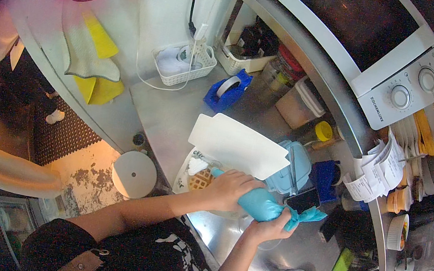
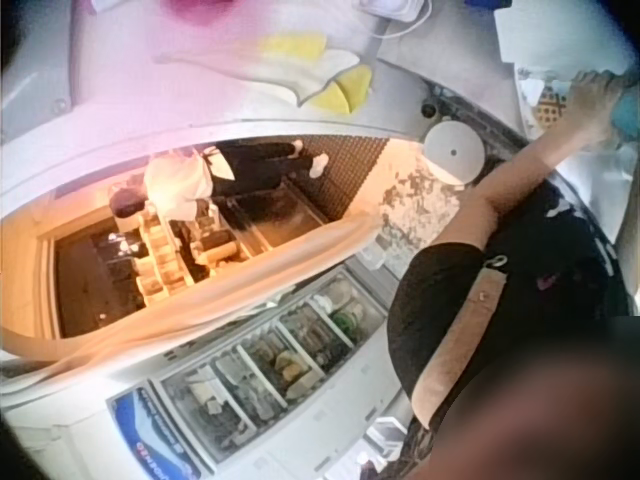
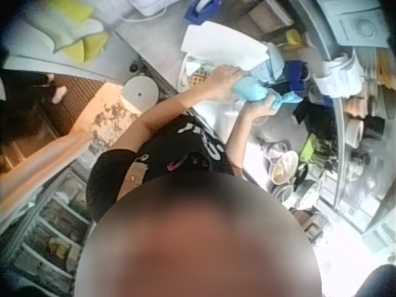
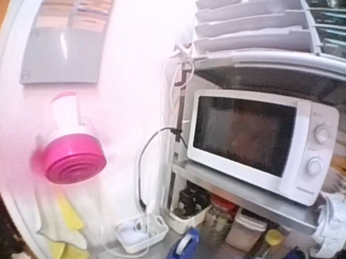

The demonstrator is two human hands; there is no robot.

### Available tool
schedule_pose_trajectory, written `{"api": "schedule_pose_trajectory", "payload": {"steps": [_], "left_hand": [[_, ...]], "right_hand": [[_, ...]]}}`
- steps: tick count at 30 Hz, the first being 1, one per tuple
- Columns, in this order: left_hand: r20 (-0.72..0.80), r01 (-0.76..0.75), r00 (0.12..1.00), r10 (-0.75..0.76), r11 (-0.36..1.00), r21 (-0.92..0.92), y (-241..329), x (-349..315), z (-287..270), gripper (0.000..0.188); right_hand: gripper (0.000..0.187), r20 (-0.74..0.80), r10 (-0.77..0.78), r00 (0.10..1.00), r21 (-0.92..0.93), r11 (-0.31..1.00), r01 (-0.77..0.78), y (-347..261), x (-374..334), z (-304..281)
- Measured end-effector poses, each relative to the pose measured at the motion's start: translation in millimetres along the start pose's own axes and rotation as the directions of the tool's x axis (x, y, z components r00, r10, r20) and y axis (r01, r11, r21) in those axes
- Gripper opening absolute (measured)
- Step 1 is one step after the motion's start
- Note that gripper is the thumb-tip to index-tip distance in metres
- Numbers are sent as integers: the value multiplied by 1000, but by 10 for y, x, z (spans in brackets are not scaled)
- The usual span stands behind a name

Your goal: The person places a waffle into a white takeout box, then pipes white cream and chocolate sauce onto it using squeeze bags. They sprinkle a topping from a small container and leave the box open on the counter.

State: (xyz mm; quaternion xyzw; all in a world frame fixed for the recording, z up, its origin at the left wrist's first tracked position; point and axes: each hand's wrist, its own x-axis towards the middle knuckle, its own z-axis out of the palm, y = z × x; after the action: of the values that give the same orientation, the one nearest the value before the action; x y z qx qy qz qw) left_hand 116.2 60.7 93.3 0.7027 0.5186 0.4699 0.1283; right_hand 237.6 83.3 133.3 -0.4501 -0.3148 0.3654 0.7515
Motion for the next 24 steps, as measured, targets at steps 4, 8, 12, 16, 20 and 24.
{"api": "schedule_pose_trajectory", "payload": {"steps": [4,8,12,16,20,24], "left_hand": [[7,-13,1000,13,1000,-5,-6,20,20,67],[10,-15,1000,15,1000,9,10,1,29,65],[-2,-3,1000,3,1000,22,42,-60,33,66],[-9,14,1000,-14,999,35,69,-131,7,65],[-38,34,999,-32,998,53,106,-178,-7,62],[-39,62,997,-60,997,54,132,-230,-20,60]], "right_hand": [[12,5,-30,1000,-8,1000,30,-2,23,-12],[12,-7,-31,999,-32,999,31,-19,27,-33],[10,-15,-2,1000,-27,1000,1,-37,-19,-46],[8,-5,3,1000,-14,1000,-3,-61,-67,-54],[10,-6,16,1000,-29,999,-16,-72,-87,-63],[9,7,60,998,-22,998,-60,-59,-107,-79]]}}
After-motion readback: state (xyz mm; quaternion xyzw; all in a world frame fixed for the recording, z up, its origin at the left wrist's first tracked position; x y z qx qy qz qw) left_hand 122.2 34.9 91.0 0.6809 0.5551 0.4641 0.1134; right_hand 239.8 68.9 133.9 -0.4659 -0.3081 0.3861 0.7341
